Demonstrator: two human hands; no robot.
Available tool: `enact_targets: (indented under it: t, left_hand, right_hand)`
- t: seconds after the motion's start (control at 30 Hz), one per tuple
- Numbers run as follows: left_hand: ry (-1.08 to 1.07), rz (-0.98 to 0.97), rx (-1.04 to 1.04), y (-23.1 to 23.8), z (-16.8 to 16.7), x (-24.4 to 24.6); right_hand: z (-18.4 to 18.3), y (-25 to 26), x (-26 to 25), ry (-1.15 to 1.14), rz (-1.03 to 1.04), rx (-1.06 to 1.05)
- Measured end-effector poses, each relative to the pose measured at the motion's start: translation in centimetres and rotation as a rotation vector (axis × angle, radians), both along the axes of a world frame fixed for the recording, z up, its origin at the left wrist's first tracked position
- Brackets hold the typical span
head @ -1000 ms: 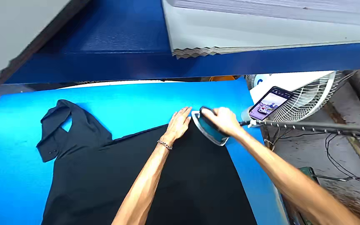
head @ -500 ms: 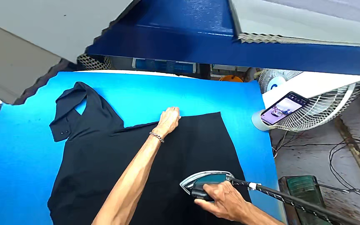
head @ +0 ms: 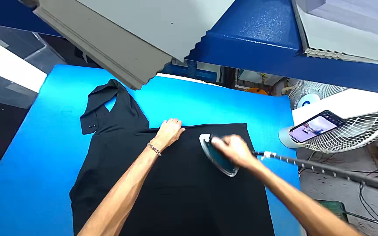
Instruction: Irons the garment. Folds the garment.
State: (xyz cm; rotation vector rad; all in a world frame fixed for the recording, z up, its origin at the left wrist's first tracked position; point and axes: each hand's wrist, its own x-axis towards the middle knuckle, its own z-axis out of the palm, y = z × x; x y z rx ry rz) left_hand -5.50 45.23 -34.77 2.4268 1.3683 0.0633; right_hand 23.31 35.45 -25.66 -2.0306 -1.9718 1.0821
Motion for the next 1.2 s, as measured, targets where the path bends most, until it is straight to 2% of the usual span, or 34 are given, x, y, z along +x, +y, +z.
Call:
enact_targets:
  t: [0.1,0.17,0.2,0.27,0.37,0.47,0.53,0.6,0.7,0.77,0.83,0.9,0.97,1.03,1.1,1.13,1.2]
  left_hand:
    - [-0.062,0.001,0.078,-0.1,-1.4,-0.8]
    - [-0.084,0.025,0.067,0.2,-1.6,-0.6]
    - [-0.093,0.034,0.056,0.4,-1.7,-0.6]
    - [-0.115,0.046,0.030,0.5,-1.8,-0.7]
    - [-0.173,0.062,-0.027,1.1,-1.6,-0.9]
    - [-0.193,0.028,-0.059,1.3,-0.7,-2.0]
    - [-0.084,-0.013,-0.037,1.3,0.5,-3.9]
    - [0.056,-0.054,-0.001,1.4,1.2,-7.3]
    - [0.139,-0.093,0.052,2.2,1.7,-12.2]
    - [0.098,-0.101,0.059,2.6,1.7,-14.2]
    - [-0.043,-0.099,0.083,2.8,0.9,-15.1]
    - [-0.180,-0.029,0.062,3.0,0.3,-15.2]
    - [-0.339,0.087,-0.029,3.2,-0.1,-15.1]
    - [-0.545,0.222,-0.145,3.5,0.4,-16.0]
    - [-0.665,0.351,-0.141,2.9,1.3,-17.6]
    - [-0.634,0.435,-0.083,1.9,2.1,-18.7]
    - [-0.442,0.605,0.015,-0.6,3.1,-21.4]
  right_hand:
    - [-0.2,-9.7,-3.2,-0.058,0.347,-0.075]
    - [-0.9,-12.7,-4.5,-0.084,0.535,0.080]
    - [-1.1,-12.6,-4.9,-0.094,0.567,0.134]
    - [-0.7,-9.7,-5.9,-0.149,0.541,0.120]
    - [0.0,-1.0,-7.5,-0.236,0.407,0.115]
    - [0.4,7.4,-8.5,-0.170,0.156,0.091]
    - [-0.2,9.9,-8.6,-0.087,0.023,0.079]
    - [-0.9,8.7,-9.1,-0.035,-0.003,0.048]
    - [-0.2,1.9,-11.5,-0.067,0.195,0.022]
    - [-0.7,-2.4,-13.6,-0.132,0.424,0.093]
    - [-1.2,-3.7,-16.0,-0.153,0.590,0.195]
    - [-1.3,-1.5,-18.8,-0.133,0.650,0.239]
    - [-1.1,2.1,-21.5,-0.132,0.650,0.197]
    - [-1.0,6.0,-23.8,-0.117,0.576,0.204]
    - [-0.7,9.2,-24.9,-0.105,0.478,0.193]
    - [-0.6,10.1,-24.8,-0.100,0.434,0.183]
    - [-0.4,10.5,-23.1,-0.114,0.371,0.157]
